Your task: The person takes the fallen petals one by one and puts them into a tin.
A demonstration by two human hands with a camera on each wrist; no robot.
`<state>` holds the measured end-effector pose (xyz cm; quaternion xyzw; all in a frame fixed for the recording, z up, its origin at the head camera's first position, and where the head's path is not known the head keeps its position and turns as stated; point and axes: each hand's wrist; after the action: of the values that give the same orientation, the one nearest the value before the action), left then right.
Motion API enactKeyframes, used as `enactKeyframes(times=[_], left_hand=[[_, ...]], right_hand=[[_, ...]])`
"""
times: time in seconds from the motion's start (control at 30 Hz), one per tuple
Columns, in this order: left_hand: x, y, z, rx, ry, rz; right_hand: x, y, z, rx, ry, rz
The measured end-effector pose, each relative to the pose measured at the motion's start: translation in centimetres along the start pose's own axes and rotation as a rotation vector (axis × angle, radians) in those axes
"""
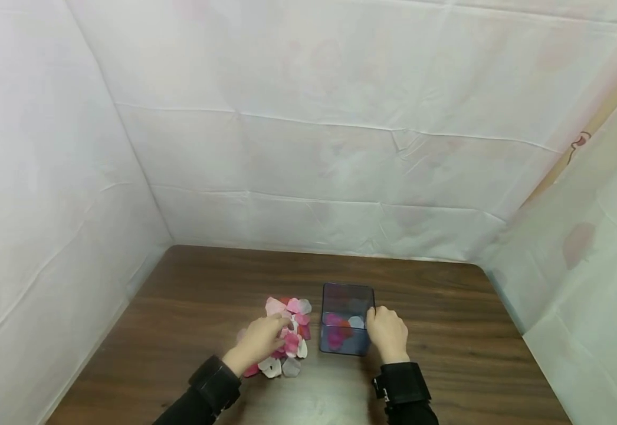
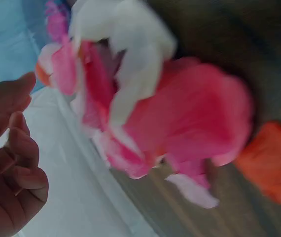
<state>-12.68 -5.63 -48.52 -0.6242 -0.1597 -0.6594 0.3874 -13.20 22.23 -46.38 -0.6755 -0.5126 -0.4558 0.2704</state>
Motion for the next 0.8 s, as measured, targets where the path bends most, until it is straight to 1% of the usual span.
enactKeyframes(times=[0.07,0.17,0.27,0.3,0.4,0.57,0.7,0.8], left_hand=[[-0.4,0.6,-0.1,-0.018,0.023,-0.034],[-1.1,1.3,-0.3,-0.029,0.007,-0.084],[-1.8,1.8,-0.5,-0.024,-0.013,-0.114],[-2.1,1.9,-0.5,-0.018,-0.013,-0.114],[-2.7,2.0,-0.4,0.009,-0.01,-0.087],[-3.1,1.6,-0.3,0.041,-0.036,0.01],[-2.8,0.8,-0.4,0.072,-0.052,0.066],[-2.1,0.1,-0.6,0.094,-0.054,0.104]], right_hand=[[0.0,0.0,0.0,0.003,-0.002,-0.005],[-0.1,0.0,0.1,0.002,-0.002,-0.009],[0.0,0.0,0.0,0.003,0.0,-0.004],[0.0,0.0,0.0,0.004,0.002,-0.003],[0.0,0.1,0.0,0.007,0.004,-0.006],[-0.1,0.2,0.0,0.003,0.005,-0.012],[-0.1,0.1,0.0,0.001,0.004,-0.009],[0.0,0.0,0.0,0.001,0.004,-0.008]])
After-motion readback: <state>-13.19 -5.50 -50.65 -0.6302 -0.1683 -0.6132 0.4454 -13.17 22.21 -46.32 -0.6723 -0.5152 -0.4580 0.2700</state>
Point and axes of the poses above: each hand's wrist, its own y-axis away from the middle knuckle, its own x-axis out of the back of the hand, z = x × y, and after that the axes turned 12 degrees about -x, right-handed
